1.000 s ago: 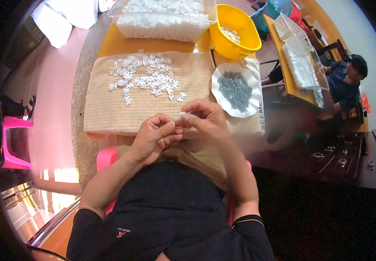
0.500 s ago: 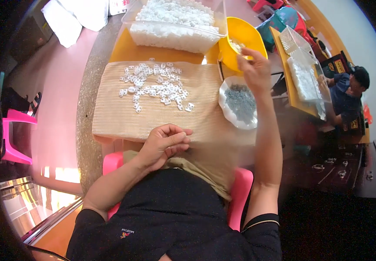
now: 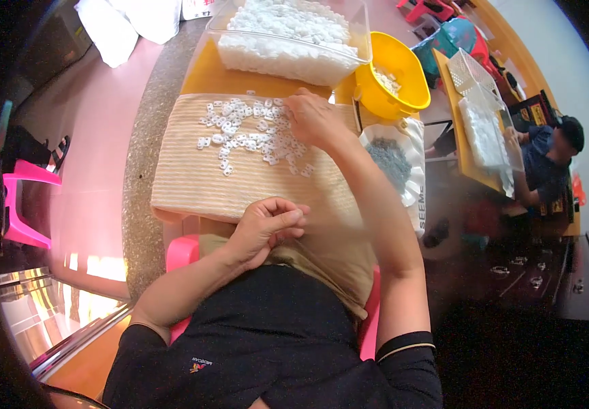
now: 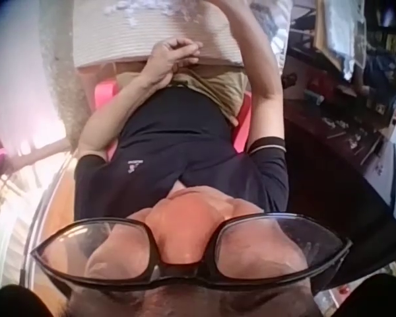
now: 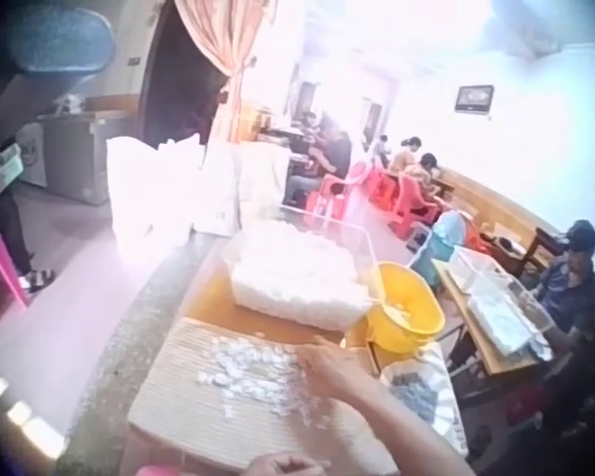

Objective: Assembling small white plastic components by hand.

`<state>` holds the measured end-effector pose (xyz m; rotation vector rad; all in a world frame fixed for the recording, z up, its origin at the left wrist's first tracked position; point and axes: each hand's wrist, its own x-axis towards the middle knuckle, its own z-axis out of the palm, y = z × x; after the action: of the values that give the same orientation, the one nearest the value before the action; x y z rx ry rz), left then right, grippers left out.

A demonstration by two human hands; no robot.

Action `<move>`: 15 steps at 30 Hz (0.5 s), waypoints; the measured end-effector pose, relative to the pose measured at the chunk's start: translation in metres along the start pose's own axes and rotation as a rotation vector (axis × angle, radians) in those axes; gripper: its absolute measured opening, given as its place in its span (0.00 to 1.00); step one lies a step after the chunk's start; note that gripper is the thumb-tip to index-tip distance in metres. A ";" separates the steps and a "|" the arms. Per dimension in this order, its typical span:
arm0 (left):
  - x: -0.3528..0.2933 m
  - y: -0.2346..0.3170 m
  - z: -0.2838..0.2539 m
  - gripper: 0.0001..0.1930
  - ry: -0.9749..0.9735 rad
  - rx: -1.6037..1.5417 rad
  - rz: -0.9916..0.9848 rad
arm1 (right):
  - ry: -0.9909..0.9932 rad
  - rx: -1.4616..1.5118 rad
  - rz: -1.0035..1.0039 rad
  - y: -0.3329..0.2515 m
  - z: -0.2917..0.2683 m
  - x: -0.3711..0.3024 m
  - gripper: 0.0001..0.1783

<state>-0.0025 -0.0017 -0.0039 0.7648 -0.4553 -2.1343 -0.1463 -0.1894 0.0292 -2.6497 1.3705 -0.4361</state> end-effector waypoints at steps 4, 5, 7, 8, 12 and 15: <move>-0.002 0.001 0.000 0.05 0.000 -0.010 0.006 | -0.322 0.053 0.180 -0.009 -0.008 0.023 0.12; -0.002 0.003 0.002 0.05 0.006 -0.011 0.004 | -0.324 0.052 0.179 -0.008 -0.007 0.026 0.12; -0.003 0.002 0.002 0.05 0.012 -0.014 0.004 | -0.097 0.040 0.143 -0.006 -0.003 0.031 0.11; -0.001 -0.001 0.000 0.05 -0.002 0.001 0.001 | -0.095 0.038 0.142 -0.002 0.003 0.033 0.11; 0.002 -0.002 -0.002 0.05 -0.025 0.007 0.002 | -0.029 0.028 0.017 0.004 0.015 0.038 0.10; 0.001 -0.001 -0.001 0.05 -0.022 0.005 0.007 | -0.088 0.042 0.018 0.003 0.016 0.037 0.10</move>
<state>-0.0030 -0.0020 -0.0060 0.7425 -0.4740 -2.1379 -0.1238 -0.2212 0.0209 -2.5883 1.3435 -0.3384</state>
